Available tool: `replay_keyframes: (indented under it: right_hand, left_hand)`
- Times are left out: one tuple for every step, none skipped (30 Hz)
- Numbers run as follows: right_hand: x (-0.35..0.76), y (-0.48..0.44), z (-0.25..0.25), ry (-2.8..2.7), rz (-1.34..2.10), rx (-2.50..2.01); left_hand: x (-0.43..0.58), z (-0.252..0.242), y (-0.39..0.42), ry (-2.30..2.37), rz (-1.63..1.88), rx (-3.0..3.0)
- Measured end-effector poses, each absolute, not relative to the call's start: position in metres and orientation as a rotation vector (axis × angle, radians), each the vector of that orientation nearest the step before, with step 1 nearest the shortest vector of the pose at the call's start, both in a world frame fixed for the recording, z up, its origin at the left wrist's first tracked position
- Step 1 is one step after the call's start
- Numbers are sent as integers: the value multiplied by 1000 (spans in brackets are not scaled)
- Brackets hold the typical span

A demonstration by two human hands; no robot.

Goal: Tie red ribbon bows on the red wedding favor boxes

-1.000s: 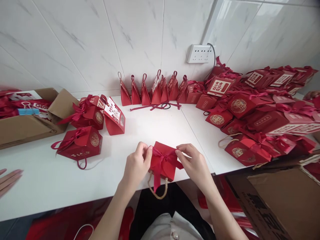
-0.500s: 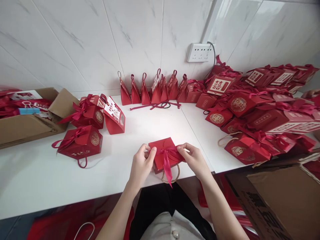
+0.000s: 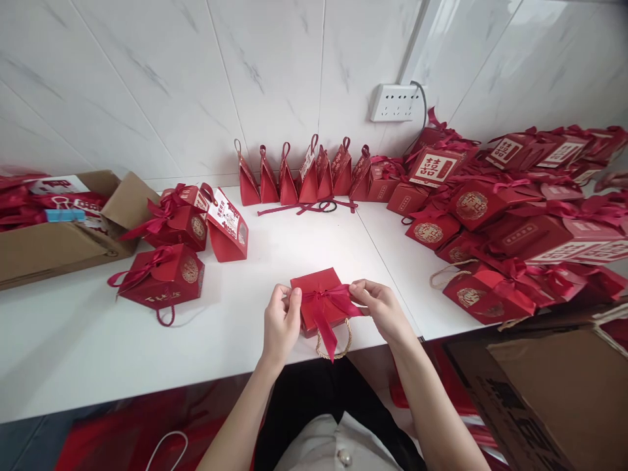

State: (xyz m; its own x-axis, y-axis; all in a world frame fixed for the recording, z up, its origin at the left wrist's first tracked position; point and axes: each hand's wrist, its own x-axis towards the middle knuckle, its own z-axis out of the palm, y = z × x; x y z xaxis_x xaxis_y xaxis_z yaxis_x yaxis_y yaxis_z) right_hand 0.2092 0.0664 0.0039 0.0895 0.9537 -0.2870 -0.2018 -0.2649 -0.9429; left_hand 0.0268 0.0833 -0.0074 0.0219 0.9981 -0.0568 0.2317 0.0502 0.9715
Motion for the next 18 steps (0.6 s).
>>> replay_keyframes:
  right_hand:
    - [209,67,4,-834,1409,-1316]
    - [210,67,5,-844,1415,-1319]
    - [211,67,6,-866,1419,-1326]
    - [212,67,7,-901,1422,-1338]
    - [214,66,9,-943,1420,-1356]
    - [216,65,10,-986,1416,-1371]
    - [218,63,10,-1025,1408,-1379]
    - [221,61,11,-1064,1393,-1382]
    - [223,58,10,-1105,1365,-1383]
    - [225,55,9,-1147,1326,-1391]
    - [226,52,8,-1189,1280,-1410]
    - [227,50,7,-1229,1233,-1445]
    - [226,48,6,-1265,1192,-1489]
    - [225,46,6,-1289,1167,-1524]
    - [223,45,6,-1298,1155,-1545]
    - [221,45,6,-1292,1152,-1548]
    - [219,45,6,-1274,1152,-1536]
    - [217,45,6,-1246,1154,-1515]
  left_hand:
    - [27,-8,84,1380,1037,1347]
    - [27,-8,84,1375,1039,1336]
    - [26,-7,84,1368,1027,1318]
    - [25,-6,85,1359,997,1304]
    - [23,-4,86,1348,950,1306]
    - [21,-2,87,1342,895,1330]
    - [18,2,88,1348,855,1374]
    - [15,6,90,1370,849,1437]
    - [13,11,93,1398,880,1516]
    - [11,15,96,1421,937,1605]
    - [10,20,100,1428,993,1699]
    - [9,24,103,1403,1018,1793]
    - [10,28,107,1343,998,1878]
    - [11,31,110,1259,935,1945]
    - [12,33,112,1169,852,1986]
    - [14,34,114,1089,774,2005]
    - [16,34,116,1027,717,2012]
    - [17,33,117,987,684,2017]
